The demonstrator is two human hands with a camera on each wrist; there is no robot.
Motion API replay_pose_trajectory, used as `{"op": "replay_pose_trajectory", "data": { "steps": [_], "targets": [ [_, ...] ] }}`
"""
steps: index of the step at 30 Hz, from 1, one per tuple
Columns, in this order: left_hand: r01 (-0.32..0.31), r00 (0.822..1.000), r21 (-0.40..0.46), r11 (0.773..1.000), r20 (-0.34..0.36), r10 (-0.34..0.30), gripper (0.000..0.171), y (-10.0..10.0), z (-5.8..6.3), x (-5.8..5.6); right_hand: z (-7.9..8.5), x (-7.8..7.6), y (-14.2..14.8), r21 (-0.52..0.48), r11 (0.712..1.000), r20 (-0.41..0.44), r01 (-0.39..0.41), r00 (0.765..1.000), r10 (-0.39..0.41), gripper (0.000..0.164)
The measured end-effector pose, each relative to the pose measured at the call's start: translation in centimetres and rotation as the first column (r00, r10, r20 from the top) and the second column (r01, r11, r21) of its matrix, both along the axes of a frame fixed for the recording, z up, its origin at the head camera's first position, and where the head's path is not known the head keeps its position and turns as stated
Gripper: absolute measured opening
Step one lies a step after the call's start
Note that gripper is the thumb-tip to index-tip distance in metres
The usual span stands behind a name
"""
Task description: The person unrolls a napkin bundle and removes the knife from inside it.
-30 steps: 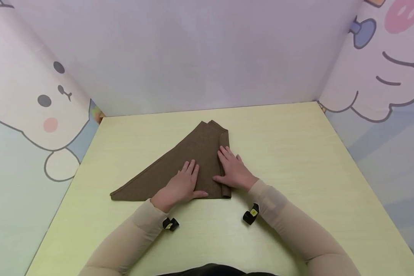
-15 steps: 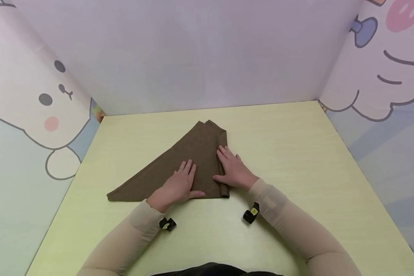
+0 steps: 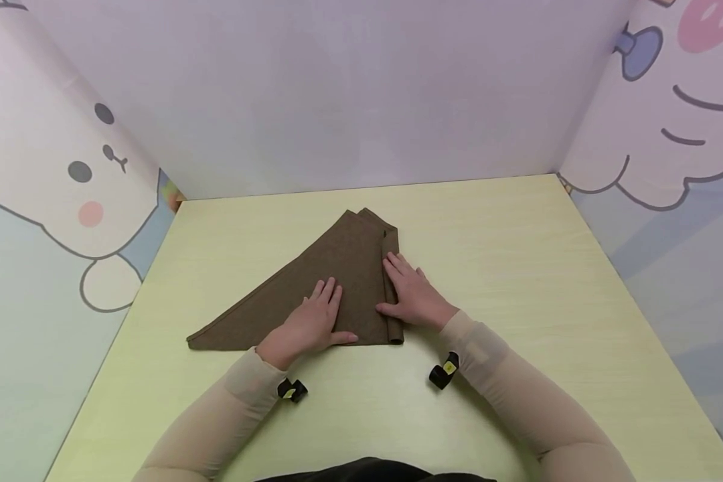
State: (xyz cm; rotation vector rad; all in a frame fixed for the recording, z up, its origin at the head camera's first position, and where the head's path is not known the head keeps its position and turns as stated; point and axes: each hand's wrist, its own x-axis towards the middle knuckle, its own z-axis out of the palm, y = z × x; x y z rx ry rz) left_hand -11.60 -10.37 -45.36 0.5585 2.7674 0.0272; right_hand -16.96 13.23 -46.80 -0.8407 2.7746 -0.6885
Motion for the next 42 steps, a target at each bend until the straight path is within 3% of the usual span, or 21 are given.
{"op": "replay_pose_trajectory", "data": {
  "steps": [18,42],
  "targets": [
    [-0.006,1.000,0.010,1.000,0.007,0.006,0.103,0.1,0.7,0.0,0.2,0.1,1.4,-0.018,1.000,0.004,0.013,1.000,-0.013,0.092],
    [-0.012,1.000,0.004,1.000,-0.002,0.012,0.103,0.1,0.4,0.1,0.1,0.0,2.8,-0.030,0.999,0.025,0.030,0.999,-0.030,0.091]
  ]
}}
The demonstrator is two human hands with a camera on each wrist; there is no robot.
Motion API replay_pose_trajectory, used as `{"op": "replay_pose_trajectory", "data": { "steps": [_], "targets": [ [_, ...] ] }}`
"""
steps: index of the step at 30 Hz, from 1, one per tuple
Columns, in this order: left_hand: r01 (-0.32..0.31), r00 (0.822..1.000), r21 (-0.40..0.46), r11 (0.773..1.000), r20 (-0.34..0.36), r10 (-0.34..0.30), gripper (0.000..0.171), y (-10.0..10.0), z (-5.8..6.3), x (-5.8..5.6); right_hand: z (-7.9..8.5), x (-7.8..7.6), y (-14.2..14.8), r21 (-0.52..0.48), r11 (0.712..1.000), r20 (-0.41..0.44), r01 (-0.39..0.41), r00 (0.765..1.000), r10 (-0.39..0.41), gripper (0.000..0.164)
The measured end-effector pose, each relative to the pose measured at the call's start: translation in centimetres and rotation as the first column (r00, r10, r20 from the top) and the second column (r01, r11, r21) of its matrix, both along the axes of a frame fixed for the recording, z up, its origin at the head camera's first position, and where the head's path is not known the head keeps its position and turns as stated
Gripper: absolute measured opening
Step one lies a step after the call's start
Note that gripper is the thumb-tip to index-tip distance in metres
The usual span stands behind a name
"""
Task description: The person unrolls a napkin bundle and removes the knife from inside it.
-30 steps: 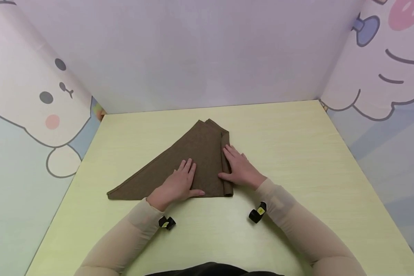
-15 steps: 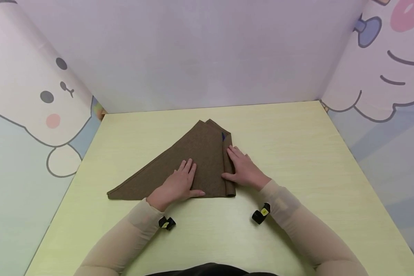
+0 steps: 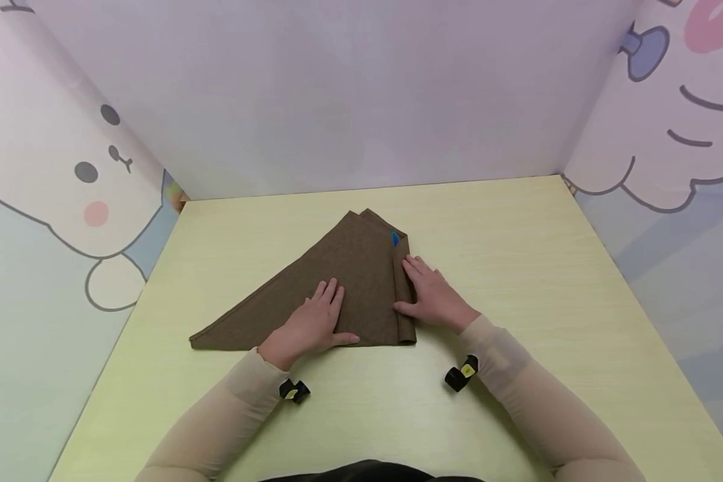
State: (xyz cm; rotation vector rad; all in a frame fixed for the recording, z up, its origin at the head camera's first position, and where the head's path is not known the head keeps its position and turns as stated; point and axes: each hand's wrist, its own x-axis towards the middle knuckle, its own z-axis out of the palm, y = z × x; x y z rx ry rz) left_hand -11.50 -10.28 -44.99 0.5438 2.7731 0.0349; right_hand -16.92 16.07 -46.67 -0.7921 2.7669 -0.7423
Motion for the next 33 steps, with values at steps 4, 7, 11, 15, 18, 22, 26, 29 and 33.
{"op": "replay_pose_trajectory", "data": {
  "steps": [4,7,11,15,18,22,26,29,33],
  "targets": [
    [-0.002,1.000,0.004,1.000,0.006,0.002,0.103,0.1,-0.1,0.0,0.0,-0.1,0.3,-0.011,1.000,0.009,-0.003,1.000,0.003,0.091],
    [-0.002,1.000,0.001,1.000,0.008,0.002,0.103,0.1,-0.2,0.0,0.0,-0.1,0.4,-0.017,1.000,0.014,-0.003,1.000,0.003,0.090],
    [0.010,1.000,-0.007,1.000,-0.002,-0.010,0.104,0.2,-0.3,-0.1,0.0,-0.1,0.7,-0.016,1.000,0.026,0.006,1.000,-0.006,0.090],
    [0.022,1.000,-0.010,1.000,-0.007,-0.022,0.105,0.2,-0.2,-0.2,-0.2,-0.2,1.0,-0.010,1.000,0.031,0.012,0.999,-0.011,0.089],
    [0.026,1.000,-0.014,1.000,-0.003,-0.026,0.105,0.2,-0.1,-0.3,-0.4,-0.3,1.2,-0.008,1.000,0.034,0.010,0.999,-0.010,0.089],
    [0.036,0.999,-0.018,0.999,-0.003,-0.036,0.106,0.0,-0.3,-0.5,-0.5,-0.3,1.2,-0.014,1.000,0.038,0.008,0.999,-0.008,0.088],
    [0.061,0.998,-0.010,0.998,-0.001,-0.061,0.106,-0.8,-0.7,-0.7,-0.5,-0.2,1.2,-0.023,1.000,0.034,0.002,0.999,-0.001,0.087],
    [0.071,0.998,-0.006,0.997,0.003,-0.071,0.104,-1.8,-0.8,-0.7,-0.5,-0.1,1.1,-0.026,1.000,0.031,-0.008,0.999,0.009,0.086],
    [0.057,0.998,-0.008,0.998,0.000,-0.057,0.101,-3.5,-0.5,-0.5,-0.2,0.1,0.8,-0.030,0.999,0.017,-0.019,1.000,0.020,0.084]
  ]
}}
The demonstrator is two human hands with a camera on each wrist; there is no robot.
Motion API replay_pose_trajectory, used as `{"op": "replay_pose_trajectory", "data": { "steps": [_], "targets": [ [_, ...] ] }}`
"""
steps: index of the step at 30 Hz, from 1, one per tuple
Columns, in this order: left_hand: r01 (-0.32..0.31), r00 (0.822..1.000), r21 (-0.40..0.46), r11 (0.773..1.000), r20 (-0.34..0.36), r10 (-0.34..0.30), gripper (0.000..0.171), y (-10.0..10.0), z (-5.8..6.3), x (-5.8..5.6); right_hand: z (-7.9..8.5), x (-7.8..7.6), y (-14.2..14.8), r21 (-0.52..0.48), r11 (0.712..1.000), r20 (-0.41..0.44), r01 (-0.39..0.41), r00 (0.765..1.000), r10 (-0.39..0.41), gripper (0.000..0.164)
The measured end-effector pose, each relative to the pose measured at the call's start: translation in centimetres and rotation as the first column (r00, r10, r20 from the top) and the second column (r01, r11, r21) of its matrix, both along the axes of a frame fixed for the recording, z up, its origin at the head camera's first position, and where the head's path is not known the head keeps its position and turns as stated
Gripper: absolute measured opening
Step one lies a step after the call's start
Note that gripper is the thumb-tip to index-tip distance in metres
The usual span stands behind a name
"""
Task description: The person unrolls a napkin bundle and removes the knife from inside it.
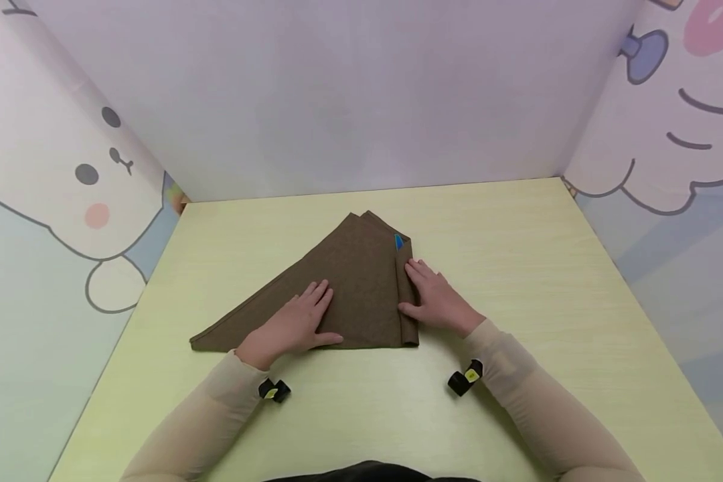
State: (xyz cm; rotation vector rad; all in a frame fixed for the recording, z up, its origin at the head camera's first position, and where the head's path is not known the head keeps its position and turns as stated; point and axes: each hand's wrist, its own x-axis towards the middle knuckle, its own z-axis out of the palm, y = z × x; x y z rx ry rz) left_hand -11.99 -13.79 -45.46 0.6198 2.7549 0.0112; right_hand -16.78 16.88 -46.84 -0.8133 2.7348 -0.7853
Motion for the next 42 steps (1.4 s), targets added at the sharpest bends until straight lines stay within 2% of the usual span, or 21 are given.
{"op": "replay_pose_trajectory", "data": {
  "steps": [6,10,15,21,29,42],
  "targets": [
    [-0.021,0.999,-0.022,1.000,-0.028,0.021,0.103,-2.5,0.3,0.4,0.3,0.7,-0.9,0.007,0.999,-0.070,-0.034,0.997,0.034,0.084],
    [-0.028,1.000,0.006,1.000,-0.011,0.028,0.106,-3.2,0.0,0.4,0.4,1.3,-2.0,0.033,0.997,-0.084,-0.073,0.994,0.075,0.085],
    [-0.043,0.999,0.059,0.997,0.018,0.042,0.111,-3.2,-0.3,0.4,0.3,1.8,-3.1,0.089,0.991,-0.096,-0.097,0.990,0.106,0.087],
    [-0.060,0.998,0.075,0.995,0.033,0.058,0.112,-3.0,-0.1,0.5,0.0,2.0,-3.2,0.159,0.983,-0.096,-0.088,0.990,0.104,0.091],
    [-0.070,0.997,0.068,0.995,0.040,0.067,0.112,-2.9,0.3,0.6,0.1,2.1,-2.4,0.158,0.985,-0.079,-0.070,0.993,0.084,0.090],
    [-0.061,0.998,0.063,0.996,0.028,0.060,0.111,-3.0,0.2,0.6,0.2,2.2,-1.6,0.157,0.986,-0.070,-0.048,0.996,0.060,0.087]
  ]
}}
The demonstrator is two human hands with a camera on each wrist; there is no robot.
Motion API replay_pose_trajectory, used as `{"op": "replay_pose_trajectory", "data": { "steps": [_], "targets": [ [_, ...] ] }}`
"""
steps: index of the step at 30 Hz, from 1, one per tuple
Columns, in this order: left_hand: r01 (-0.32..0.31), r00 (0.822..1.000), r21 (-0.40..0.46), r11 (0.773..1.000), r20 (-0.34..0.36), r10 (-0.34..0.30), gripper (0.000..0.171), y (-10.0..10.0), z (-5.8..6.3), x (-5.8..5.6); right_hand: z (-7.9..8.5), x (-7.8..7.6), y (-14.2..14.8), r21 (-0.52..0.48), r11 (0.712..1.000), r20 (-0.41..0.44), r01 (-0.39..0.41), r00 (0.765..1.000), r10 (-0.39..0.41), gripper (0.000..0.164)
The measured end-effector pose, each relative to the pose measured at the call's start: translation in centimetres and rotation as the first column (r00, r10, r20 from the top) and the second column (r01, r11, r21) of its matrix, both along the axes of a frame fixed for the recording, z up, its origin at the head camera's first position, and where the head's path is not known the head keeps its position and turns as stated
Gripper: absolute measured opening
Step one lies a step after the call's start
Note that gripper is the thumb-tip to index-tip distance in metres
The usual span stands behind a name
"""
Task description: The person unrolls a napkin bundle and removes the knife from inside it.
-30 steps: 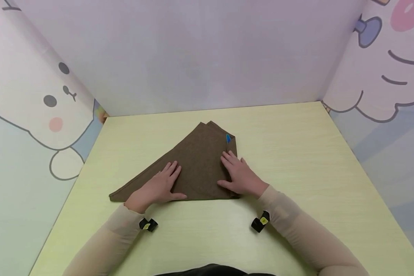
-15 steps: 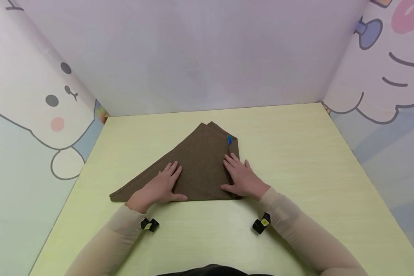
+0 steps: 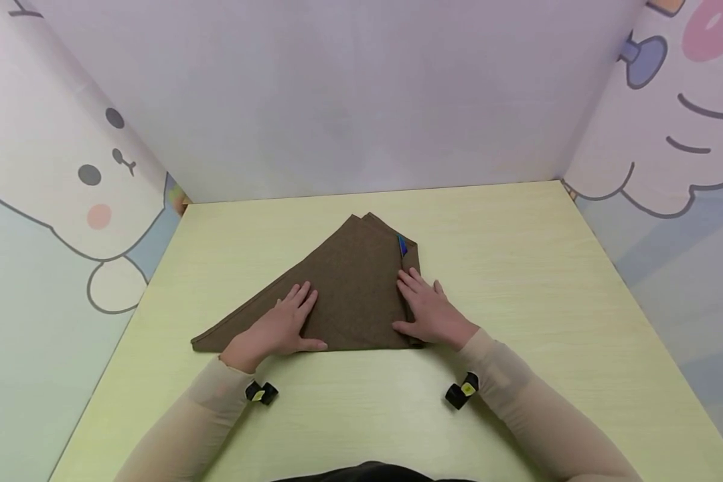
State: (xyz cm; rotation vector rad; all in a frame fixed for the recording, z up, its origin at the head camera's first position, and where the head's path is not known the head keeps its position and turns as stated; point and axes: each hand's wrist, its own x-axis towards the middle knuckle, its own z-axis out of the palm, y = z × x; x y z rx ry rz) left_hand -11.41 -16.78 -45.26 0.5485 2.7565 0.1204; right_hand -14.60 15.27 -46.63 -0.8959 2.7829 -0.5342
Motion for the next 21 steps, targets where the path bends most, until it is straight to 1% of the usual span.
{"op": "replay_pose_trajectory", "data": {
  "steps": [12,21],
  "targets": [
    [0.004,1.000,0.008,1.000,-0.005,-0.003,0.111,0.0,0.0,0.1,-0.1,-0.1,0.8,-0.016,1.000,-0.003,0.001,1.000,-0.001,0.087],
    [0.006,1.000,0.008,1.000,-0.003,-0.006,0.111,-0.1,0.0,0.0,-0.2,0.0,1.3,-0.026,0.999,0.007,0.020,1.000,-0.020,0.086]
  ]
}}
